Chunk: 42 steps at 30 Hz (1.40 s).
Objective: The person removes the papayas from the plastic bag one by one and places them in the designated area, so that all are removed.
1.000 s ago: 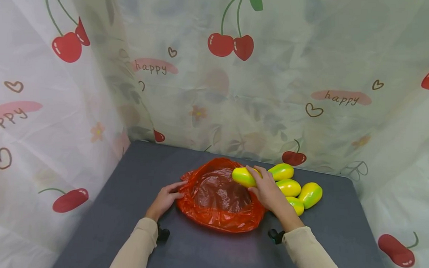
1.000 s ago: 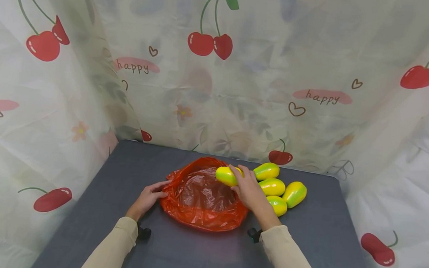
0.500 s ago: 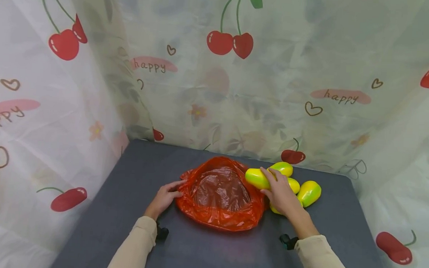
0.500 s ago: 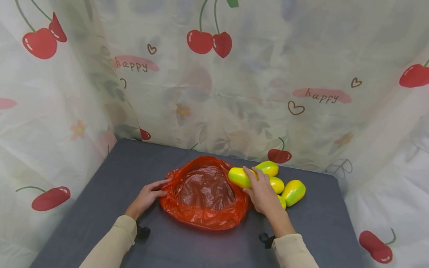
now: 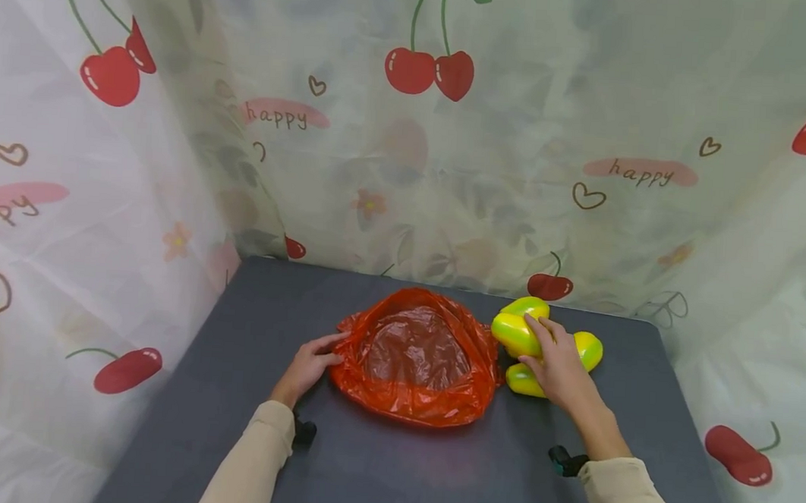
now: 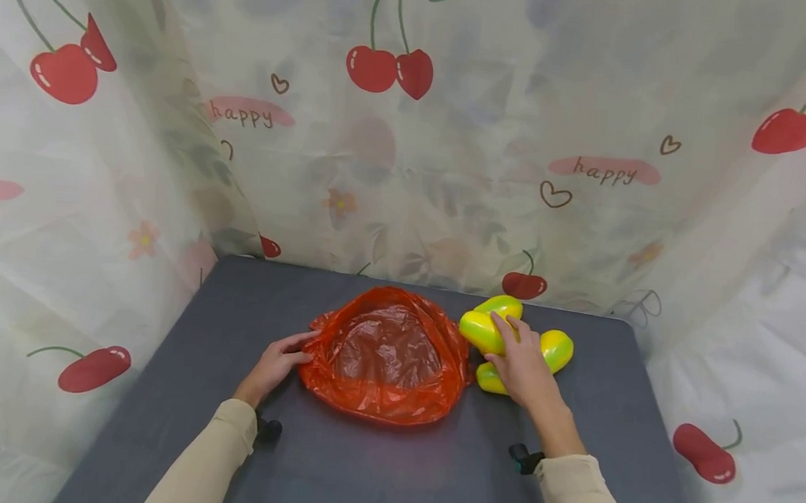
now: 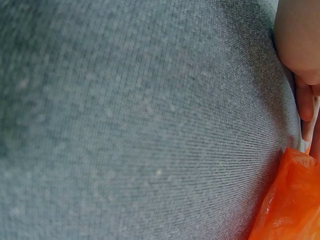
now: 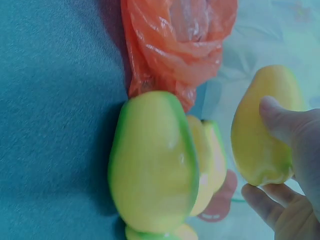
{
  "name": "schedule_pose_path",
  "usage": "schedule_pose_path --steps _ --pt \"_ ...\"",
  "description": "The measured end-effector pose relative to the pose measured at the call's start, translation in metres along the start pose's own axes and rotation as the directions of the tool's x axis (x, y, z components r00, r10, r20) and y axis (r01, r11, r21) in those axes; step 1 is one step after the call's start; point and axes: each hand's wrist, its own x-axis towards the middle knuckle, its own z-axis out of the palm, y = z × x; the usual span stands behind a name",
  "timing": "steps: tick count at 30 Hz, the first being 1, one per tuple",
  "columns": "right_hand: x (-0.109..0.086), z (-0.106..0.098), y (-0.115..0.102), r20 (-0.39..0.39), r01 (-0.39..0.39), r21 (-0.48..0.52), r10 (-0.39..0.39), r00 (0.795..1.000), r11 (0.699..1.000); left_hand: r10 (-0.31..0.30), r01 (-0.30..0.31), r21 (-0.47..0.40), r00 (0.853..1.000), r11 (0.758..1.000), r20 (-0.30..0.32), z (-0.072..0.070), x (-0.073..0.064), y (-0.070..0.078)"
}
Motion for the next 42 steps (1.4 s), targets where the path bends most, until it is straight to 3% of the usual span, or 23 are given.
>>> schedule_pose_path --steps 19,30,42 --pt "-0.043 -0.023 0.034 -0.167 -0.047 -0.014 0.044 0.985 0.999 0.015 -0.015 0.010 1.000 1.000 -0.002 -0.001 -0.003 -0.004" --pt "-0.066 -0.024 0.058 -0.136 -0.140 -0.009 0.137 0.981 0.990 0.032 -0.032 0.017 0.999 0.999 -0.003 0.000 -0.002 -0.001" --pt "-0.078 -0.022 0.071 -0.135 -0.165 -0.004 0.163 0.977 0.986 0.029 -0.029 0.012 1.000 1.000 0.001 -0.001 0.001 -0.001"
